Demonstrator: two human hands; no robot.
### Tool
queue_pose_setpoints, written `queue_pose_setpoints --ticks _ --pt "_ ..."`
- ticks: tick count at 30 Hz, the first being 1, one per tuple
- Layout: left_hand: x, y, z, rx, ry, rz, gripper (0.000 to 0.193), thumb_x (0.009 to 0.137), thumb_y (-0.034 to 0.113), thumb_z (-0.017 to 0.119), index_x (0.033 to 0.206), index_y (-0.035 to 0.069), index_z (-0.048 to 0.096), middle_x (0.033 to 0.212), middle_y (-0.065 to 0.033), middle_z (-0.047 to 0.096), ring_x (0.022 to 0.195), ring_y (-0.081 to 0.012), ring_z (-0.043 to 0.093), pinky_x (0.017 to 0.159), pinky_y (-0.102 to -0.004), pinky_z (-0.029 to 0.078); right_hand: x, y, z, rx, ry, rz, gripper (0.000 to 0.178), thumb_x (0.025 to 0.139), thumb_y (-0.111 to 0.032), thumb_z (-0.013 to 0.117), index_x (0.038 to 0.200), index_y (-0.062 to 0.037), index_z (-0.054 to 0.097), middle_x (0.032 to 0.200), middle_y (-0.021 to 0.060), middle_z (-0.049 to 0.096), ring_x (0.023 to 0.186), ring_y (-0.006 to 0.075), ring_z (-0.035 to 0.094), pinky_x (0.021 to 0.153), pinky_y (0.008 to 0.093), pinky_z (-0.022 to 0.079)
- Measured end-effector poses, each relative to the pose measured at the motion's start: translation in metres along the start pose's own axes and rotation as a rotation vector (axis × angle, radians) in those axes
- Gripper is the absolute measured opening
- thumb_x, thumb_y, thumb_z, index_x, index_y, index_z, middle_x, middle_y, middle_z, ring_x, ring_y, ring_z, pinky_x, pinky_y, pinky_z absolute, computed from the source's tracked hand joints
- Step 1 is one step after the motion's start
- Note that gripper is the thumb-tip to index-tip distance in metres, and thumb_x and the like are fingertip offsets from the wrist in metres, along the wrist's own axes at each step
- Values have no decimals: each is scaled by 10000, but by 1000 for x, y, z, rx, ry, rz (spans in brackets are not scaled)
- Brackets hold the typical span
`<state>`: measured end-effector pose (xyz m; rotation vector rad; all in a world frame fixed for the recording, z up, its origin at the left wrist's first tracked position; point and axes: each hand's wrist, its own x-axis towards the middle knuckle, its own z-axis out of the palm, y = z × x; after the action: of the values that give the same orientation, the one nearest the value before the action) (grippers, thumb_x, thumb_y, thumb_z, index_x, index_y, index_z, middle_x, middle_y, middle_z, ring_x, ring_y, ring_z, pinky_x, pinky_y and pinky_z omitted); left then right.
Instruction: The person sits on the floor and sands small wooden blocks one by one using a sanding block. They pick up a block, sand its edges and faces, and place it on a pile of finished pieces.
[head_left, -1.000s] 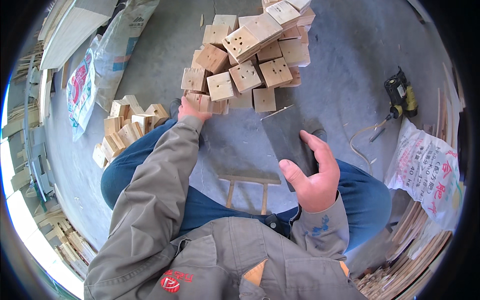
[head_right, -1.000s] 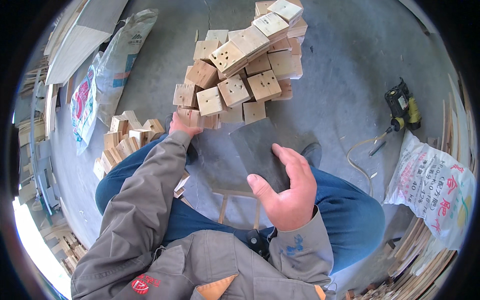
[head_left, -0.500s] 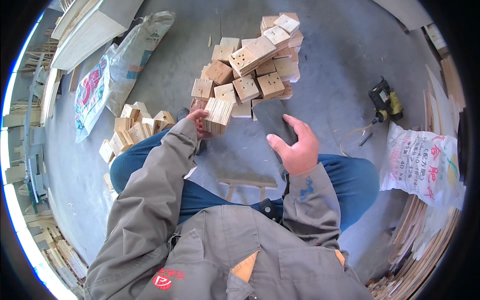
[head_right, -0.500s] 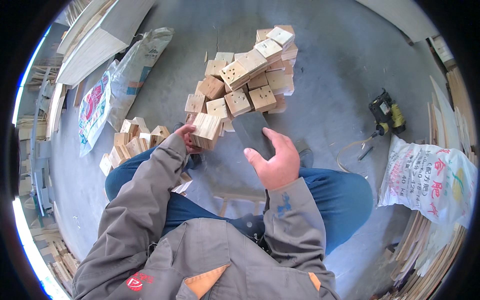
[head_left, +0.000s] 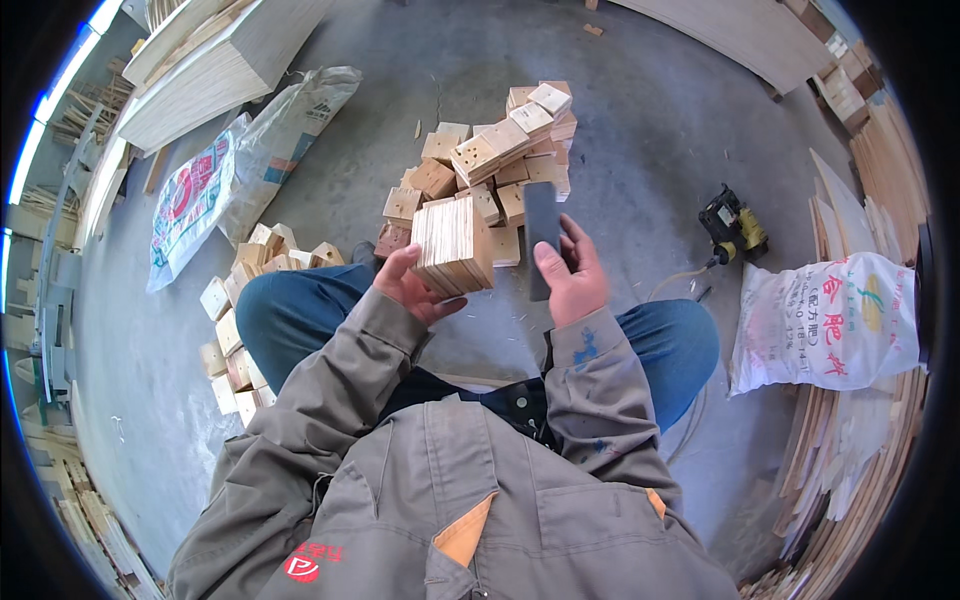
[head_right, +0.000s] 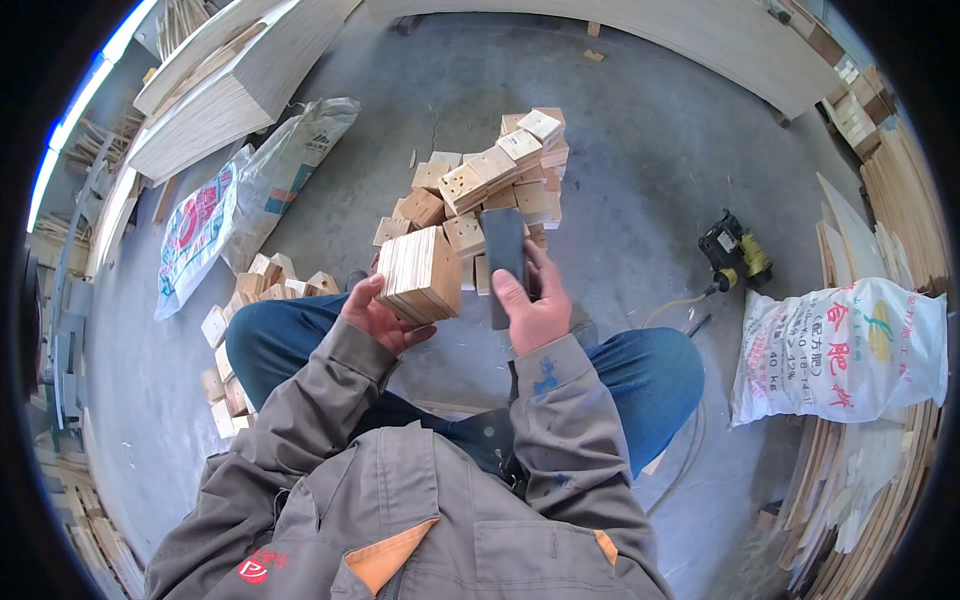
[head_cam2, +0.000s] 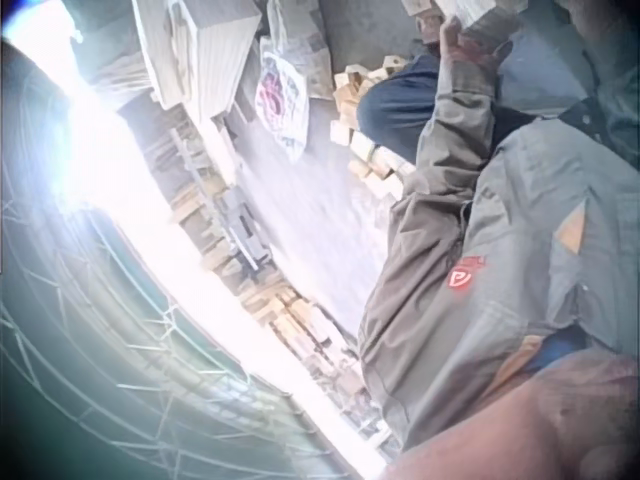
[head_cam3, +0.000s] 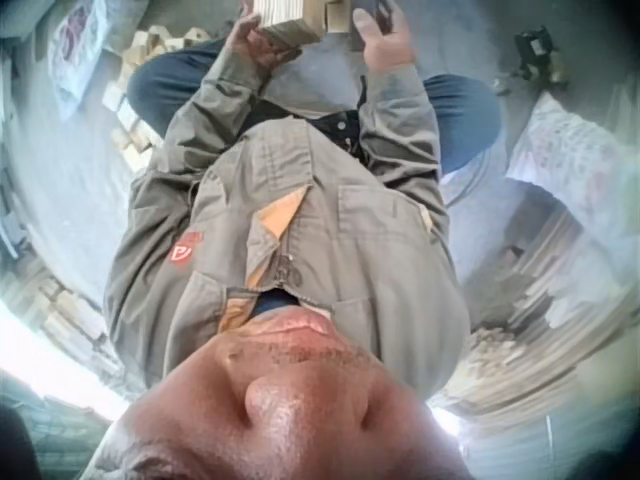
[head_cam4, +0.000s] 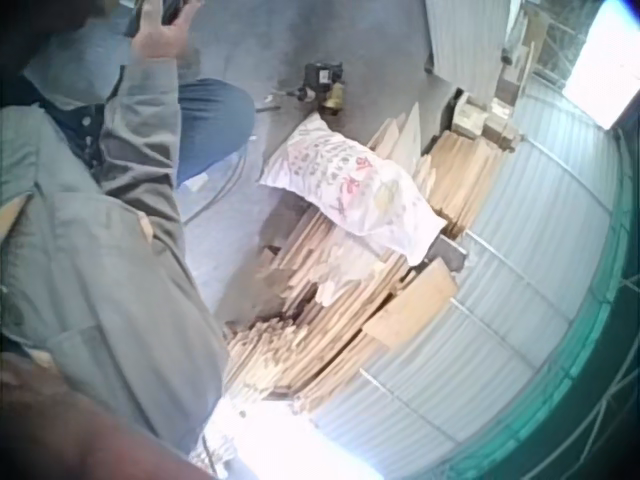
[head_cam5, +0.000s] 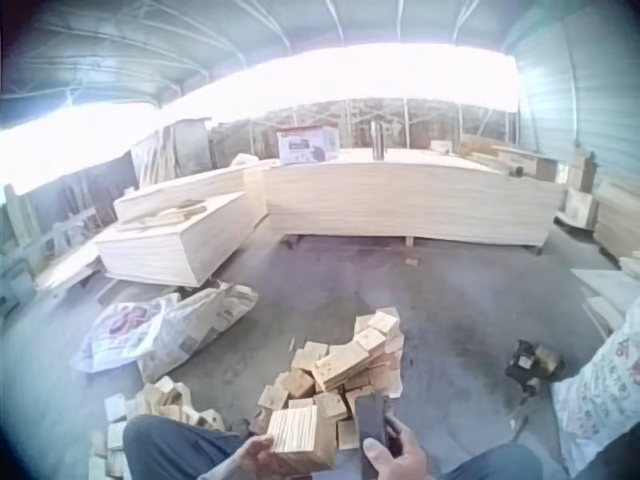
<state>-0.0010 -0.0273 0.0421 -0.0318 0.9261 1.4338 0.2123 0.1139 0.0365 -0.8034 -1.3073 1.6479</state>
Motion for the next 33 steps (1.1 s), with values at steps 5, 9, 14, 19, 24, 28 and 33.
queue_pose_setpoints --ticks 5,9,14,19,24,28,33 --pt "5 -22 -9 -158 2 -23 759 916 488 606 1540 101 413 1482 -202 537 1305 -411 568 1055 -593 500 -26 5 19 -280 -227 -137 698 892 -293 797 1443 34 519 1324 200 611 1196 279 609 1041 372 476" --pt "9 -28 -1 -287 -33 -21 762 920 498 595 1545 106 407 1488 -204 522 1331 -417 540 1073 -589 491 -25 8 26 -394 -194 -170 676 877 -310 780 1418 26 556 1331 240 599 1247 350 579 1092 407 434" --pt "11 -26 -12 -247 -332 -52 820 893 559 608 1558 128 393 1486 -189 520 1312 -412 553 1051 -568 514 19 74 -16 -522 115 92 669 869 -306 776 1406 32 567 1278 238 654 1223 365 616 1074 402 468" --pt "13 -15 -5 -249 -285 2 794 874 512 667 1536 137 439 1457 -178 564 1265 -425 595 1006 -571 540 26 54 -10 -236 206 91 640 904 -289 770 1412 35 554 1295 224 642 1227 300 617 1062 377 472" --pt "35 -24 -31 -230 -90 -54 756 893 558 591 1515 144 477 1462 -161 574 1278 -416 579 1019 -578 502 7 8 22 -436 -21 -203 649 891 -296 777 1408 27 557 1292 222 617 1209 327 604 1055 409 466" --pt "34 -26 -33 -192 -104 -77 751 890 540 603 1513 139 480 1462 -162 574 1299 -404 566 1076 -578 456 0 24 38 -480 -145 -172 638 884 -306 766 1402 12 569 1289 249 613 1207 390 594 1062 432 465" --pt "25 -17 -22 -168 -242 -65 789 858 480 696 1520 119 467 1462 -157 575 1305 -384 567 1081 -578 453 30 69 0 -605 139 105 655 885 -310 771 1405 27 560 1245 257 670 1163 372 641 1048 422 483"
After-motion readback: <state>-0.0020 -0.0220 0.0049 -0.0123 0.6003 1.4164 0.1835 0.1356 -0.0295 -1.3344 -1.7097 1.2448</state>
